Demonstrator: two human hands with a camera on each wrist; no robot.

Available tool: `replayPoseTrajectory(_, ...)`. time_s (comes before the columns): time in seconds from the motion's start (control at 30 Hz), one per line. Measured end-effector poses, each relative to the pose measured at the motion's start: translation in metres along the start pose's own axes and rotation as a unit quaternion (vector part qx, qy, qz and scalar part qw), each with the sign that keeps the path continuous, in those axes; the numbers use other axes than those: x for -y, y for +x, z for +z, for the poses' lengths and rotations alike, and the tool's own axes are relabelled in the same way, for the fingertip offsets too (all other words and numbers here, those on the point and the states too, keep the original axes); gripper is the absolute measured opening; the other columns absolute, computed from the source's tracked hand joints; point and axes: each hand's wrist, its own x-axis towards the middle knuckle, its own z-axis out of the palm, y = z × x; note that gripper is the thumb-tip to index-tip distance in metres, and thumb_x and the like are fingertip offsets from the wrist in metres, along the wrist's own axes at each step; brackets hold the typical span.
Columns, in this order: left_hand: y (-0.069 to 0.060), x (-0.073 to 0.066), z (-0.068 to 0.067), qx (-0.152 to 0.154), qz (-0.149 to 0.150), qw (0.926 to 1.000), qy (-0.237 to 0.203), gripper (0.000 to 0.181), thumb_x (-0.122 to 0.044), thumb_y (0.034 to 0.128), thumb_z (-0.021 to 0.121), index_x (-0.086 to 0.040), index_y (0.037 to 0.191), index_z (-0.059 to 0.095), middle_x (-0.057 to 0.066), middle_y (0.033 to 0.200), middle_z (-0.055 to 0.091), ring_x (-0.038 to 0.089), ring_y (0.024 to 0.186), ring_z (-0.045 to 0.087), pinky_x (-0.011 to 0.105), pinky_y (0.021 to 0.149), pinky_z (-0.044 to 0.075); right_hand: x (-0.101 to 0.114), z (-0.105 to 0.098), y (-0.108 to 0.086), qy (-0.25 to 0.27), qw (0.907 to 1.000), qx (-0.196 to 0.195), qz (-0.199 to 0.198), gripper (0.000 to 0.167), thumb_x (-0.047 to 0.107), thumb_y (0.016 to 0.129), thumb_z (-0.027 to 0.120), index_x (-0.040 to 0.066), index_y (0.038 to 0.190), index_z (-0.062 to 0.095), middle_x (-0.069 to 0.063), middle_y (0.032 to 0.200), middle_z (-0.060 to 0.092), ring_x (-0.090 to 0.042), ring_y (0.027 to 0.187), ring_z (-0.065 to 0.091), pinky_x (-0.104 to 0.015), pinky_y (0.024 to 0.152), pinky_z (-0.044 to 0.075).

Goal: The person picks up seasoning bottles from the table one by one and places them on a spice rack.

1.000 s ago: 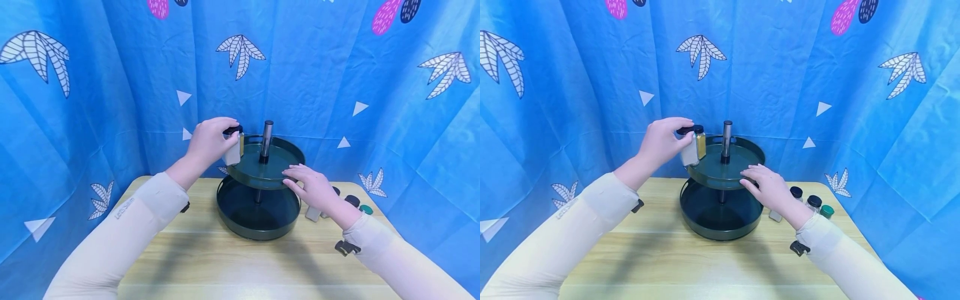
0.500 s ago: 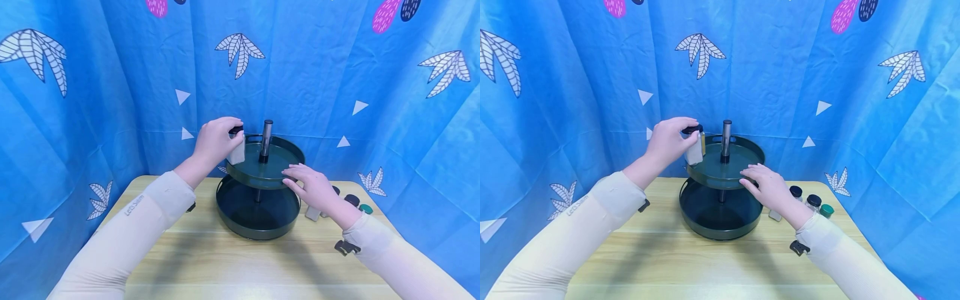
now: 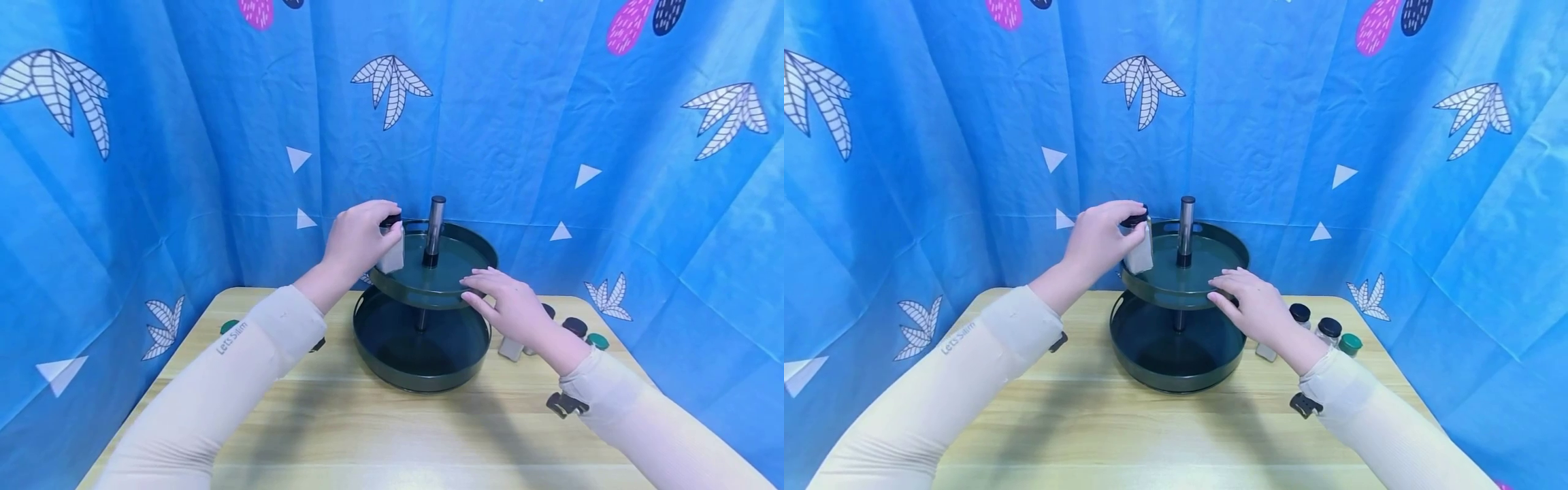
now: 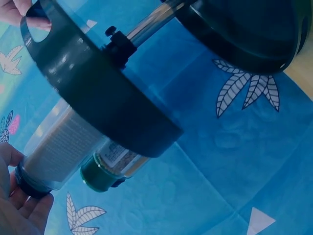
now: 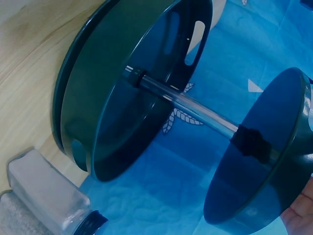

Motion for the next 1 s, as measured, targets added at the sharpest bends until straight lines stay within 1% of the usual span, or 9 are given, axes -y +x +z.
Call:
replayPoseTrajectory(0.27, -0.004, 0.003, 0.006, 0.002, -0.001, 1.0000, 0.004, 0.025, -0.017, 0.0953, 0.068, -0.007, 0.118, 0.074, 0.007, 0.119, 0.072, 0.022, 0.107, 0.069, 0.034, 0.091, 0.056, -0.002, 0.003, 0.000, -0.002, 1.0000, 0.007, 0.001, 0.038, 0.033, 0.098, 0.066, 0.011, 0.129, 0.068, -0.015, 0.135, 0.063, -0.040, 0.134, 0.049, -0.060, 0.107, 0.039)
replayPoseTrajectory(0.4, -0.005, 0.005, 0.008, 0.003, 0.002, 1.0000, 0.004, 0.025, -0.017, 0.0951, 0.068, -0.007, 0.117, 0.074, 0.007, 0.118, 0.072, 0.023, 0.106, 0.069, 0.035, 0.091, 0.056, -0.001, 0.002, 0.000, 0.000, 1.0000, 0.001, 0.000, 0.039, 0.034, 0.097, 0.066, 0.011, 0.129, 0.068, -0.015, 0.135, 0.063, -0.040, 0.134, 0.049, -0.059, 0.107, 0.040)
replayPoseTrajectory(0.57, -0.008, 0.010, 0.012, 0.016, 0.000, 0.9999, 0.004, 0.025, -0.017, 0.0952, 0.068, -0.008, 0.118, 0.074, 0.007, 0.120, 0.072, 0.023, 0.107, 0.069, 0.035, 0.092, 0.055, -0.001, 0.002, 0.000, -0.002, 1.0000, -0.002, -0.003, 0.039, 0.034, 0.097, 0.067, 0.010, 0.128, 0.068, -0.015, 0.134, 0.063, -0.040, 0.134, 0.049, -0.059, 0.107, 0.040)
replayPoseTrajectory(0.73, -0.011, 0.014, 0.016, 0.031, -0.010, 0.9994, -0.006, 0.026, -0.016, 0.0955, 0.068, -0.007, 0.119, 0.073, 0.008, 0.122, 0.071, 0.024, 0.109, 0.068, 0.035, 0.094, 0.055, -0.001, 0.003, 0.000, -0.002, 1.0000, -0.002, -0.002, 0.039, 0.034, 0.097, 0.067, 0.011, 0.128, 0.069, -0.015, 0.134, 0.063, -0.040, 0.133, 0.050, -0.059, 0.106, 0.040)
replayPoseTrajectory(0.83, -0.012, 0.015, 0.017, 0.038, -0.014, 0.9991, -0.010, 0.027, -0.017, 0.0957, 0.068, -0.008, 0.120, 0.073, 0.008, 0.123, 0.070, 0.024, 0.112, 0.067, 0.036, 0.096, 0.053, -0.001, 0.003, 0.000, -0.001, 1.0000, -0.003, -0.003, 0.039, 0.033, 0.097, 0.067, 0.010, 0.128, 0.069, -0.015, 0.133, 0.064, -0.040, 0.133, 0.050, -0.059, 0.106, 0.040)
replayPoseTrajectory(1.0, -0.011, 0.016, 0.018, 0.042, -0.012, 0.9990, -0.009, 0.027, -0.016, 0.0956, 0.068, -0.008, 0.121, 0.073, 0.008, 0.125, 0.069, 0.024, 0.115, 0.066, 0.036, 0.098, 0.052, -0.002, 0.004, 0.001, 0.000, 1.0000, -0.004, -0.003, 0.038, 0.032, 0.097, 0.067, 0.010, 0.128, 0.068, -0.016, 0.133, 0.064, -0.040, 0.133, 0.050, -0.059, 0.106, 0.040)
